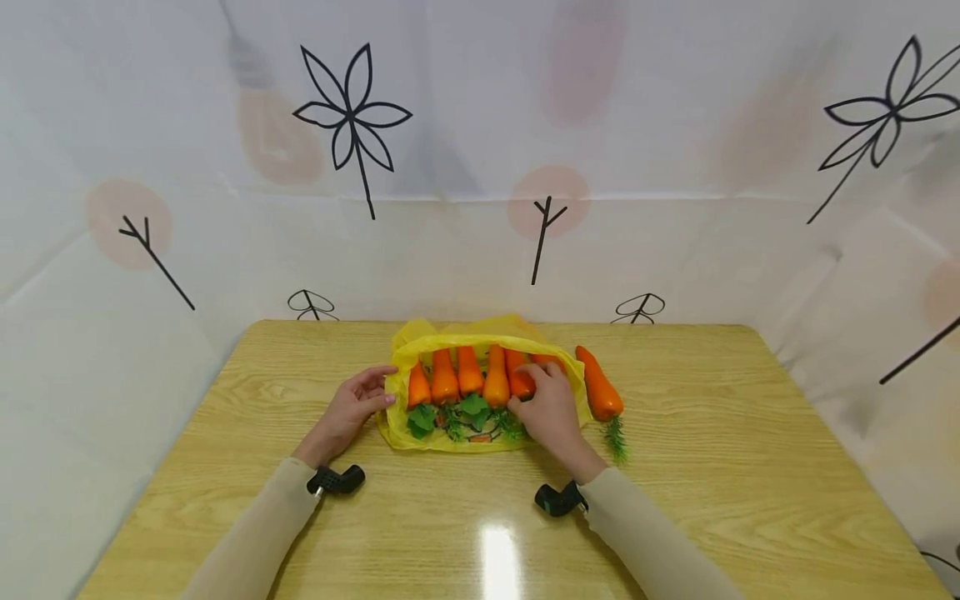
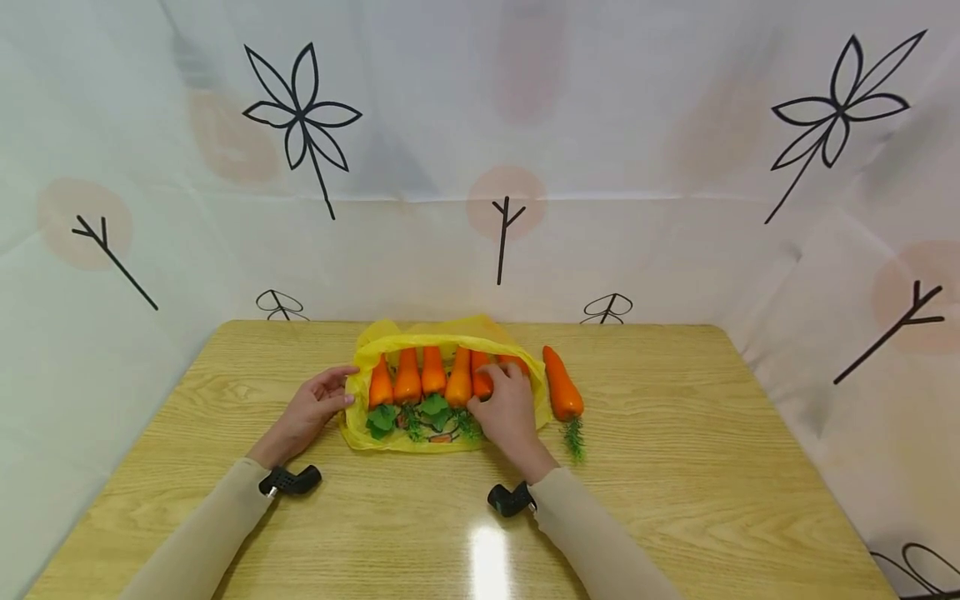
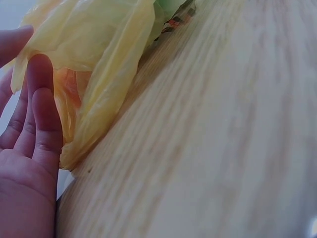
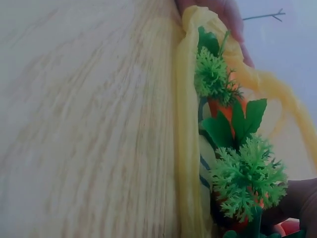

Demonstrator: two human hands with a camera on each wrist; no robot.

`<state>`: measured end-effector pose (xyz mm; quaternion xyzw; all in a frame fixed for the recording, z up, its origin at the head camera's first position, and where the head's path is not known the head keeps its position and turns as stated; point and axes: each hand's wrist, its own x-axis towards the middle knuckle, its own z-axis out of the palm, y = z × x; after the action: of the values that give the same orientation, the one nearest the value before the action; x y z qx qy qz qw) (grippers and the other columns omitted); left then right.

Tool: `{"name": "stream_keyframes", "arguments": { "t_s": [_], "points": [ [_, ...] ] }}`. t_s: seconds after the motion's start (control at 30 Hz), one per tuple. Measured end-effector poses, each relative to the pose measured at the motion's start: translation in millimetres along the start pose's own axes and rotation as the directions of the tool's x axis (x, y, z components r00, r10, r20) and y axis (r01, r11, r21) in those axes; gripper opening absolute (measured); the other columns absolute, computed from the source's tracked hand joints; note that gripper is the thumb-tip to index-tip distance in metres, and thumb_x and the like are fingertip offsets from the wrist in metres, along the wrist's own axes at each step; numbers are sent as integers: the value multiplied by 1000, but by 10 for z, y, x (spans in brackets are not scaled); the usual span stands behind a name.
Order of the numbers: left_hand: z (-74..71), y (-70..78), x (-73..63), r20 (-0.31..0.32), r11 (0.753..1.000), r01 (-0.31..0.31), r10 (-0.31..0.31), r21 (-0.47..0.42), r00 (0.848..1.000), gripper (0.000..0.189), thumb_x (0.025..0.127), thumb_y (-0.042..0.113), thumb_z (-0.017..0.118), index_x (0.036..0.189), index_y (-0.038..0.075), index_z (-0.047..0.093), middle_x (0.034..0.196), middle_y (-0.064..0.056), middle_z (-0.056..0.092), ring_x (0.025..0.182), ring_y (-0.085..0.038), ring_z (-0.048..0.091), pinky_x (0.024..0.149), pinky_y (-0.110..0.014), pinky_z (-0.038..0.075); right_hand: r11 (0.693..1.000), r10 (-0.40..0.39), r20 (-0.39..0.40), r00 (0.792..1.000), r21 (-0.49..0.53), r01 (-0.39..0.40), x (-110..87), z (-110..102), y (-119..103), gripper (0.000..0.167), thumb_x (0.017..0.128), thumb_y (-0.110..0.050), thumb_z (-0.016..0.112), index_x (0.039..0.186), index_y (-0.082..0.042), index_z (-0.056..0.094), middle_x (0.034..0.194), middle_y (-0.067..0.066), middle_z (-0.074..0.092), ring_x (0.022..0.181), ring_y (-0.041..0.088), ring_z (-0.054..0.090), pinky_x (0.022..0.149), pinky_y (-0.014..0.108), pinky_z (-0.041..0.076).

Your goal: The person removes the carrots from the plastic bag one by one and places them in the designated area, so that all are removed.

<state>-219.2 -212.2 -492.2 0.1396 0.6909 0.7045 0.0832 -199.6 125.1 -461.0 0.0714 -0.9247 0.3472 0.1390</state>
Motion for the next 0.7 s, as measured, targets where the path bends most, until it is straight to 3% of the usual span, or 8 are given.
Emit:
{"name": "stream_keyframes", "arguments": {
  "t_s": [0.17, 0.37, 0.6, 0.7],
  "points": [
    [3, -20, 2, 3, 1000, -7, 7, 0, 1000, 52, 94, 3, 67, 141, -6, 46, 113, -10, 57, 95, -14, 59, 81, -24, 52, 999, 17, 9, 1000, 51, -18, -21, -63, -11, 41, 77, -13, 76, 116, -6, 69, 118, 16, 57, 91, 32, 56, 74, 44, 50],
    [-2, -16, 2, 2, 1000, -3, 3, 0, 1000, 53, 94, 3, 67, 142, -6, 46, 117, -11, 56, 99, -16, 59, 84, -25, 52, 995, 31, 32, 999, 91, -34, -43, -182, -40, 42, 77, -16, 74, 117, -8, 68, 121, 14, 58, 101, 32, 57, 83, 46, 50],
    [22, -6, 8, 15, 999, -28, 28, 27, 1000, 54, 93, 1, 68, 143, -3, 47, 135, -12, 51, 107, -17, 60, 86, -28, 53, 994, 17, 69, 997, 110, -25, -56, -345, -39, 41, 78, -16, 73, 118, -9, 69, 118, 13, 60, 83, 27, 55, 69, 37, 47],
    [33, 0, 5, 34, 999, -39, 39, 25, 999, 55, 92, 0, 68, 143, -2, 47, 137, -11, 49, 105, -17, 61, 83, -29, 54, 991, 17, 104, 994, 127, -30, -75, -408, -15, 40, 80, -16, 73, 119, -10, 69, 119, 12, 60, 85, 25, 55, 70, 35, 47]
  ]
}}
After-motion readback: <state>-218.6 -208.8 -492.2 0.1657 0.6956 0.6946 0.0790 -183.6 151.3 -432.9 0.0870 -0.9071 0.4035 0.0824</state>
